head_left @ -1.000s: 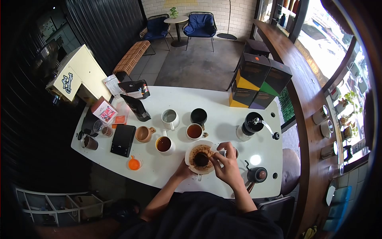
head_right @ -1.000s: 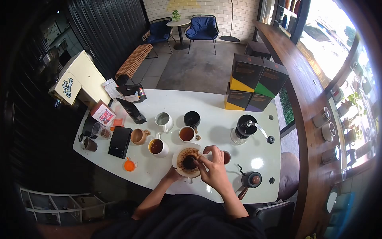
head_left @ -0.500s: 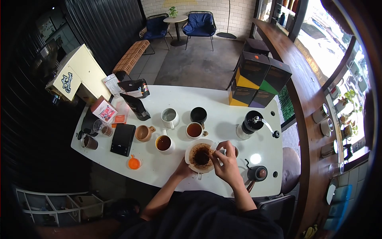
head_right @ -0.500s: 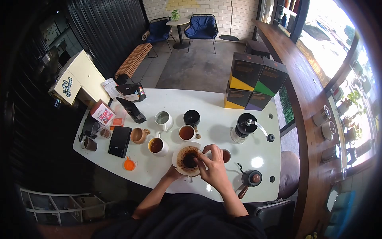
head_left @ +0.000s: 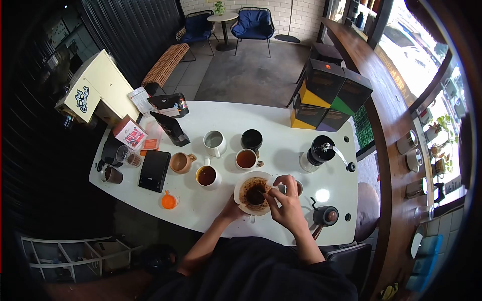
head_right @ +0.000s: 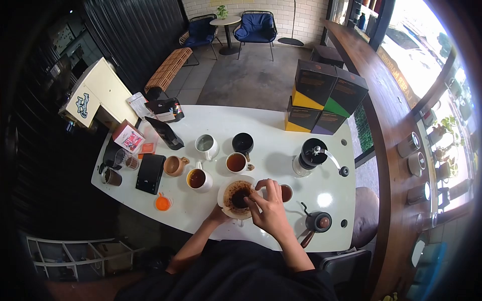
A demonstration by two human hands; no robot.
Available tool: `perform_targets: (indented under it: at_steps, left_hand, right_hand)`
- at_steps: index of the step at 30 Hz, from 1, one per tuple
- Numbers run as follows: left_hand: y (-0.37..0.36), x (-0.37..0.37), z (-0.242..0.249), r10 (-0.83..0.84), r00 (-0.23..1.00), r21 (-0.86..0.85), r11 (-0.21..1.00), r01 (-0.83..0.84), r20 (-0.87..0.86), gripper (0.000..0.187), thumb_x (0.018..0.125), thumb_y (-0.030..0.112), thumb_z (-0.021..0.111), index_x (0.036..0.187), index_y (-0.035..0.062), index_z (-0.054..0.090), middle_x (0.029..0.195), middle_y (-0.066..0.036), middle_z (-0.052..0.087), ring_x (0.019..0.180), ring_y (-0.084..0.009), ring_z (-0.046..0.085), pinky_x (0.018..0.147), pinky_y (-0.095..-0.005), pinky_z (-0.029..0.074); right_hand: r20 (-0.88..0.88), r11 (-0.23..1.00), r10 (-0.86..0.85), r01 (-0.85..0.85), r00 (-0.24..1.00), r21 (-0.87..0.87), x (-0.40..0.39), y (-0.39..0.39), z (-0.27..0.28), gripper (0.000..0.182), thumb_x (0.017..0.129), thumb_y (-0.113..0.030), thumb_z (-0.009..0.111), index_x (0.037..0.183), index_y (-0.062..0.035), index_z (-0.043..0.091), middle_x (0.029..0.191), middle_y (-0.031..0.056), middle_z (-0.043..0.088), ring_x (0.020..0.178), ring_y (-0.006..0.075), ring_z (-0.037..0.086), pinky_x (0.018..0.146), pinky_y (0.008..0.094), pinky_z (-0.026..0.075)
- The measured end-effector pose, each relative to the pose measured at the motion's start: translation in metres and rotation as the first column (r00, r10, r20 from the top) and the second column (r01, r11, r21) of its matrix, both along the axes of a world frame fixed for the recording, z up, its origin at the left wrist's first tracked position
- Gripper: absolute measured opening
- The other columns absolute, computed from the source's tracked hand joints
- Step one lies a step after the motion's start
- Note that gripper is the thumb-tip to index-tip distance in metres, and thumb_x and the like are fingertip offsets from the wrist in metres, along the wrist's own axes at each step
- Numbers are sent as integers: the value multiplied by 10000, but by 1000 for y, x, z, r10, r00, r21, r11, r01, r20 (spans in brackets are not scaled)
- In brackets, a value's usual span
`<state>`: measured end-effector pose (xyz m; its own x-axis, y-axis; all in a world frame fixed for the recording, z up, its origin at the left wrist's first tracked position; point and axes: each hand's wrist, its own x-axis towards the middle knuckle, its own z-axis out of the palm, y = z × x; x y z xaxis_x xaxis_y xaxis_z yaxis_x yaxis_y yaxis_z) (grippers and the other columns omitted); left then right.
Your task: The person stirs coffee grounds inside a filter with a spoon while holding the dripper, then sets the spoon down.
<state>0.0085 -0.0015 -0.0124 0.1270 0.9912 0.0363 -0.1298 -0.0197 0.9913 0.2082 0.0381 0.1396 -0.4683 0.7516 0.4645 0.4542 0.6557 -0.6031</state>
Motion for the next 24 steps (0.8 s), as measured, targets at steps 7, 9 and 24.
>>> perform_targets:
  at_steps: [7,9,24]
  left_hand:
    - [-1,-2,-5,7,1000,-17,1000,-7,-7,786,708,34,904,1405,64,542,1349,-76,653,1243,-203,628,1080,-380,517]
    - [0,-1,-5,17,1000,2,1000,-16,-9,794,704,36,906,1409,64,540,1348,-77,653,1242,-207,629,1078,-379,517]
    - [-4,-6,-13,-60,996,37,997,63,-66,767,854,64,828,1508,89,427,1463,-82,560,1323,-212,572,1115,-396,511]
  right_hand:
    - [-83,991,-30,19,996,-130,0,-2,3,124,863,-134,782,928,-39,736,1121,149,543,1052,355,535,929,466,449]
    - [10,999,-15,16,1000,-41,1,-1,5,119,867,-137,781,924,-45,733,1118,146,542,1052,350,537,924,464,447]
    - [-108,994,-1,-11,994,-111,1,-7,6,106,868,-128,775,878,-35,725,1121,128,561,1066,337,542,932,441,421]
